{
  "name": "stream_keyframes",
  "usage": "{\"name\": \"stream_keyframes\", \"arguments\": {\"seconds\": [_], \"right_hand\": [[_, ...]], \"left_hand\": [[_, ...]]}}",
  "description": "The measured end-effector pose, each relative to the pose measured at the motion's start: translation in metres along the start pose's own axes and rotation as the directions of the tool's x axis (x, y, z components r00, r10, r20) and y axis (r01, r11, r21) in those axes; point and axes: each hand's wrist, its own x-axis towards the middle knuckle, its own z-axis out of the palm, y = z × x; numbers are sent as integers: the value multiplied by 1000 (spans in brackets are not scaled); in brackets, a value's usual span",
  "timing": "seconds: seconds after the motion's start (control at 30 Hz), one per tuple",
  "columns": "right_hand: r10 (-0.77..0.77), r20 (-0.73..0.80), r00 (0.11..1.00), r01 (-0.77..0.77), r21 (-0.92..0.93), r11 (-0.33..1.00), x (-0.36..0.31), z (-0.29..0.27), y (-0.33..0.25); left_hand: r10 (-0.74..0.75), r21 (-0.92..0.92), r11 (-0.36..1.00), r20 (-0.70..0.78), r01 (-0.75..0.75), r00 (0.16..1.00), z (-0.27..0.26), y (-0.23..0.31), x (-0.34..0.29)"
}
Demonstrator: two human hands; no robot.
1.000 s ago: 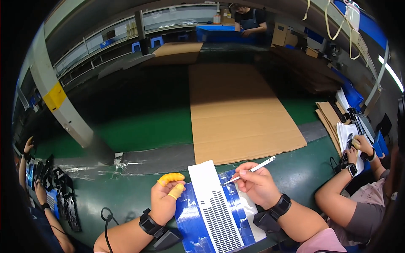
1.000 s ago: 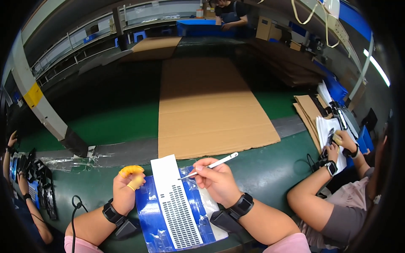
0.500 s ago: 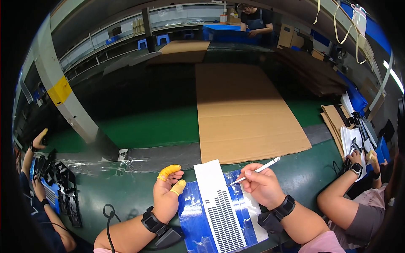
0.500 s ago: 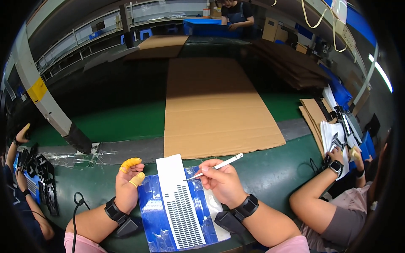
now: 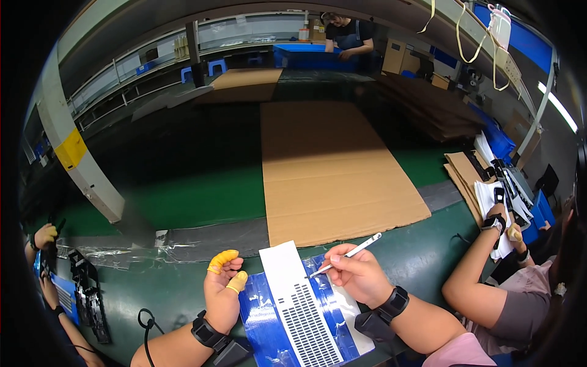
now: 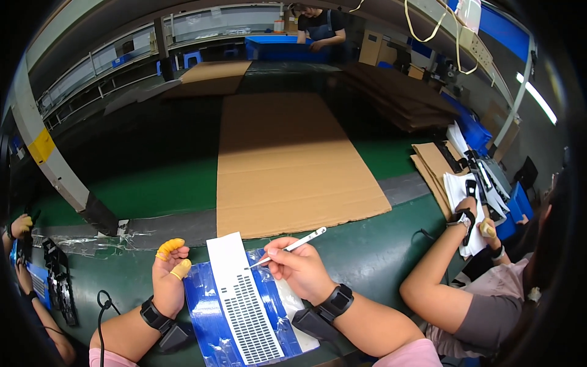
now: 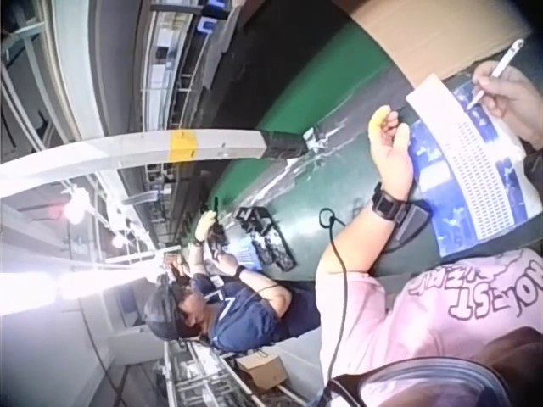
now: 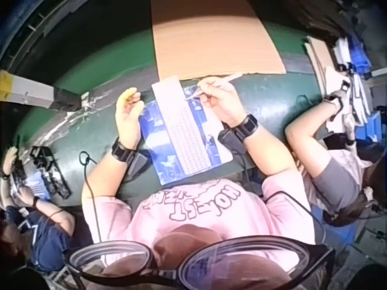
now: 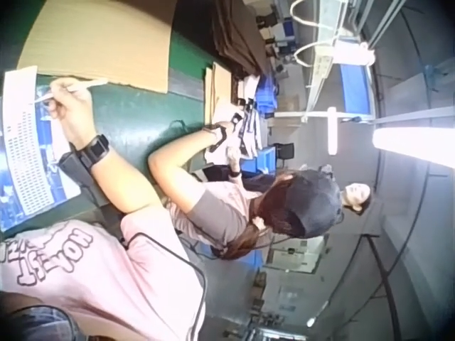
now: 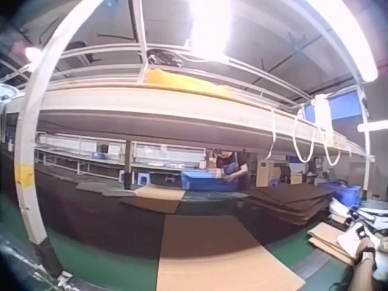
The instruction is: Use tweezers to carefully position and attach small components and labels onto a plastic electronic device housing.
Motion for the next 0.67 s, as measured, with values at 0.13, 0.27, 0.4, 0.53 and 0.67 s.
{"name": "stream_keyframes", "arguments": {"seconds": [0.13,0.27,0.4,0.53,0.67], "right_hand": [[-3,-4,1000,3,8,1000,2,-1,1],[10,-15,1000,-9,51,999,3,-2,-1],[26,-22,999,-25,76,997,4,-1,-2],[51,-24,998,-49,99,994,3,-1,-4],[54,12,998,-55,107,993,4,-8,-3]], "left_hand": [[-14,-15,1000,-11,14,1000,0,1,1],[-19,-13,1000,-6,19,1000,0,0,2],[-23,-35,999,-10,23,1000,0,0,2],[-21,-33,999,-9,20,1000,-1,1,2],[-24,-11,1000,1,24,1000,1,3,1]]}}
